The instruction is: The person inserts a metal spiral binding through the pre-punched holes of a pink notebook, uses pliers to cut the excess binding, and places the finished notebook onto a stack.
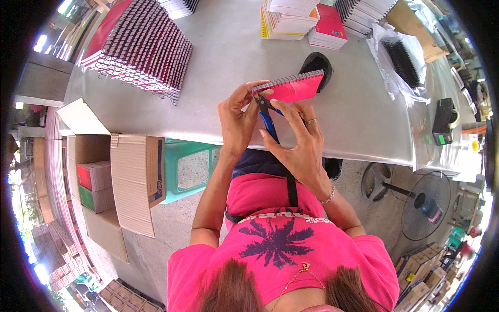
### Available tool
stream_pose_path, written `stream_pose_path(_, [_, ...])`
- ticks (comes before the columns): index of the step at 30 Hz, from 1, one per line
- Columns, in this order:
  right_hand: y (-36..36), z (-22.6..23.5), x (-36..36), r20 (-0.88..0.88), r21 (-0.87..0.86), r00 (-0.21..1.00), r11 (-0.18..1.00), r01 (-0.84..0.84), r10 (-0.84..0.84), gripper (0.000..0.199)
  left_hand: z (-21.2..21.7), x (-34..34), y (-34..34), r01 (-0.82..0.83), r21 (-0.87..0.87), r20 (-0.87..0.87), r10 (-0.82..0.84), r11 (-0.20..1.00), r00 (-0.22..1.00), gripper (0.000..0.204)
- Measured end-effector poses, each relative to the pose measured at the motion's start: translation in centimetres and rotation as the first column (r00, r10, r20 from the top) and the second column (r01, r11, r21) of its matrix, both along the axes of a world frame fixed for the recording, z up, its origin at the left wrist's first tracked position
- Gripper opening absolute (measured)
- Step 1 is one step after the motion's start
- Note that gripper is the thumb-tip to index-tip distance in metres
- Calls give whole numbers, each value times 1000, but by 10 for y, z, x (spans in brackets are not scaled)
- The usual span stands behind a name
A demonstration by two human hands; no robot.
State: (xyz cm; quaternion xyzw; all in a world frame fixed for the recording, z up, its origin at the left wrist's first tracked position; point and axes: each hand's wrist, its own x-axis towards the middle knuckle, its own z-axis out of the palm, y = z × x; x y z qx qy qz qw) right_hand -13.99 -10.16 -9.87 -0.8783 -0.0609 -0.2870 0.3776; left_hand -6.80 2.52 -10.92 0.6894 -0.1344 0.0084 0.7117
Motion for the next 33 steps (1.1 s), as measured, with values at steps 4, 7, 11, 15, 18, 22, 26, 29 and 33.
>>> stream_pose_path(4, [0, -1, 2, 26, 22, 1000, 1000, 2, -3, 55, 3, -3, -4, -28, 49, 24, 27, 998, 999, 24])
stream_pose_path(7, [2, 9, -6, -151, 18, 988, 1000, -23, 26, 44, 0, -4, -5, -84, 136, 131, 66, 987, 989, 29])
stream_pose_path(11, [-18, 25, 5, 26, 993, 483, -79, 90, 875, 42, -2, -7, -10, -257, 269, 294, 175, 928, 940, 37])
stream_pose_path(15, [-24, 37, 4, -188, 978, 532, 205, 27, 826, 38, 10, 3, -5, -225, 241, 302, 147, 944, 942, 31])
stream_pose_path(18, [-46, 35, 8, -309, 628, 762, 724, -286, 569, 37, 52, 1, 6, -262, 292, 215, 203, 920, 955, 23])
stream_pose_path(22, [-103, 29, 12, -324, 28, 945, 998, 49, -37, 42, 129, 14, 50, -616, 268, 502, 439, 740, 745, 21])
stream_pose_path(26, [-157, -5, 18, -209, -394, 886, 864, 312, -415, 42, 194, 69, 105, -603, -148, 708, 509, 784, 489, 26])
stream_pose_path(29, [-171, -22, 22, -194, -397, 871, 848, 352, -452, 42, 211, 104, 147, -571, -96, 645, 488, 815, 588, 31])
stream_pose_path(33, [-166, -16, 23, -231, -407, 866, 853, 327, -443, 42, 194, 122, 174, -674, 57, 649, 486, 736, 585, 31])
